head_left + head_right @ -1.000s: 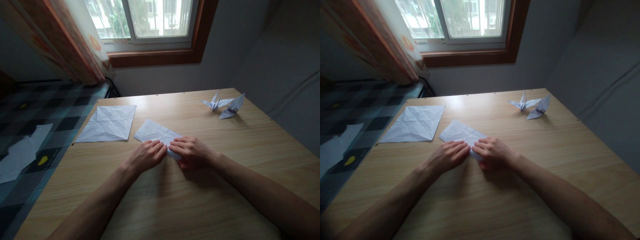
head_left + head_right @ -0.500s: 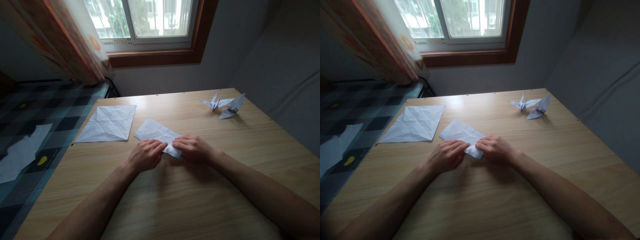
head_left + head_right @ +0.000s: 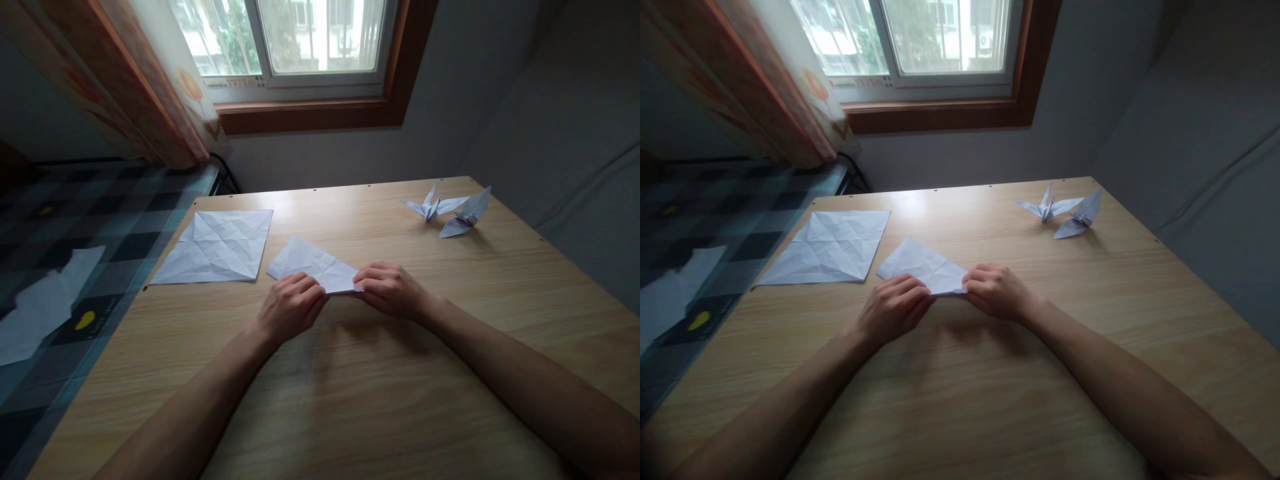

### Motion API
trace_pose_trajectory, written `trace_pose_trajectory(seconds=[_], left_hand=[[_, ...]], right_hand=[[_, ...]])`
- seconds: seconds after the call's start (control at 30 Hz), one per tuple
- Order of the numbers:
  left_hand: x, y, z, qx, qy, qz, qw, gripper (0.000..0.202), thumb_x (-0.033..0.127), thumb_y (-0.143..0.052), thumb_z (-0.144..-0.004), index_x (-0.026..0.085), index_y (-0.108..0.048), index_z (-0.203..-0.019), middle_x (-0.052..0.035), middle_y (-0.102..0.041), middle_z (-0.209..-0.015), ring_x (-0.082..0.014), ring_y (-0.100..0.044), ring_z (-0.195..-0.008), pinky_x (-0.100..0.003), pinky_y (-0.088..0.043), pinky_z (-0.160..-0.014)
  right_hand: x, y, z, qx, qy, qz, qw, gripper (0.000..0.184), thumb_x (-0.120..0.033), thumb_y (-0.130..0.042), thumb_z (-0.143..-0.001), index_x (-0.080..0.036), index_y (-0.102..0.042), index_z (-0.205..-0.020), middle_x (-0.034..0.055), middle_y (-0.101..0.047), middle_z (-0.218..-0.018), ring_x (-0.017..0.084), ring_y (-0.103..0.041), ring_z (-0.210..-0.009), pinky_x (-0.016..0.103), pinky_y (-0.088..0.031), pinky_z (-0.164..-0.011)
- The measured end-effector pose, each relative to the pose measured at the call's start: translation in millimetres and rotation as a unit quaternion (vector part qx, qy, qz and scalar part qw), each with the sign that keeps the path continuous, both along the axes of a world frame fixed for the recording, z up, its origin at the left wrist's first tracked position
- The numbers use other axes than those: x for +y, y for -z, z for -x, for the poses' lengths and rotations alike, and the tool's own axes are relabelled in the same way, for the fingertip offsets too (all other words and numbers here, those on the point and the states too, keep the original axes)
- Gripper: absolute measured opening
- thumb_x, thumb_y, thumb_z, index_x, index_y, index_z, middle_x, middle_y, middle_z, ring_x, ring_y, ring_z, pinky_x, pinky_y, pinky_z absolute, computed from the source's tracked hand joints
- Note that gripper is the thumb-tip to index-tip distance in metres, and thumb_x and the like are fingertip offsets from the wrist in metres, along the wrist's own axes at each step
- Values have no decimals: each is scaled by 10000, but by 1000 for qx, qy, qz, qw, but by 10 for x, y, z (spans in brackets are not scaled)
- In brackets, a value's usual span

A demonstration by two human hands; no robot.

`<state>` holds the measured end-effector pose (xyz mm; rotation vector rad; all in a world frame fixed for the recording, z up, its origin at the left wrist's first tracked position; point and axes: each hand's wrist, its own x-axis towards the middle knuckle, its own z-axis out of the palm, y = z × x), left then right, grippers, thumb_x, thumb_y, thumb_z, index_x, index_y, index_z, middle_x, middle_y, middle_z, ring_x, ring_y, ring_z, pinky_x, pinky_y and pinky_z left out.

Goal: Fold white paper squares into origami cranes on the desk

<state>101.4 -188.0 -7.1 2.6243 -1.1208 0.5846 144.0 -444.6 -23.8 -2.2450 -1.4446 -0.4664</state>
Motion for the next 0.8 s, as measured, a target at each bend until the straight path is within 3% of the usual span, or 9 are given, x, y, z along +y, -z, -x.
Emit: trace_pose_trajectory(seconds=[0.2, 0.33, 0.43, 0.57, 0.67, 0.8], left_hand=[[-4, 39, -28, 38, -57, 47, 997, 295, 301, -470, -951, 175, -589, -713, -35, -614, -680, -154, -561, -665, -271, -440, -629], [-6, 51, -24, 70, -90, 88, 990, 185, 300, -515, -922, 165, -610, -1005, -4, -622, -679, -144, -572, -615, -262, -450, -612], [-12, 40, -21, 71, -89, 63, 992, 300, 268, -508, -921, 164, -565, -1196, -14, -640, -735, -164, -596, -669, -283, -473, -656], [-10, 44, -43, 42, -75, -1, 996, 314, 228, -485, -919, 206, -610, -1206, -82, -669, -980, -220, -614, -870, -355, -493, -770], [-3, 51, -61, 48, -41, -29, 998, 380, 170, -458, -903, 228, -601, -1250, -100, -593, -1307, -266, -556, -1145, -437, -452, -933], [-11, 42, -54, 100, -13, -71, 992, 477, 146, -430, -875, 195, -536, -1337, -94, -534, -1408, -282, -480, -1286, -500, -375, -1046]], right_hand=[[47, -8, 17, 45, 143, 25, 988, 266, -286, -472, -972, -173, -599, -769, 83, -624, -822, 223, -537, -819, 352, -447, -758], [104, 2, 20, 59, 216, 44, 974, 264, -342, -517, -958, -179, -592, -763, 82, -604, -840, 235, -523, -838, 364, -425, -770], [140, 15, 14, 49, 256, 45, 964, 259, -383, -564, -929, -185, -588, -764, 85, -601, -844, 246, -520, -841, 368, -415, -755], [152, 22, 10, 56, 291, 41, 954, 243, -417, -635, -875, -180, -601, -835, 93, -617, -885, 272, -532, -871, 385, -422, -751], [149, 13, 11, 48, 278, 34, 959, 255, -379, -652, -869, -157, -624, -992, 127, -636, -1027, 299, -551, -951, 418, -444, -797], [161, 14, 0, 14, 140, 30, 990, 255, -181, -532, -933, -176, -613, -1174, 118, -627, -1235, 266, -544, -1150, 419, -431, -960]])
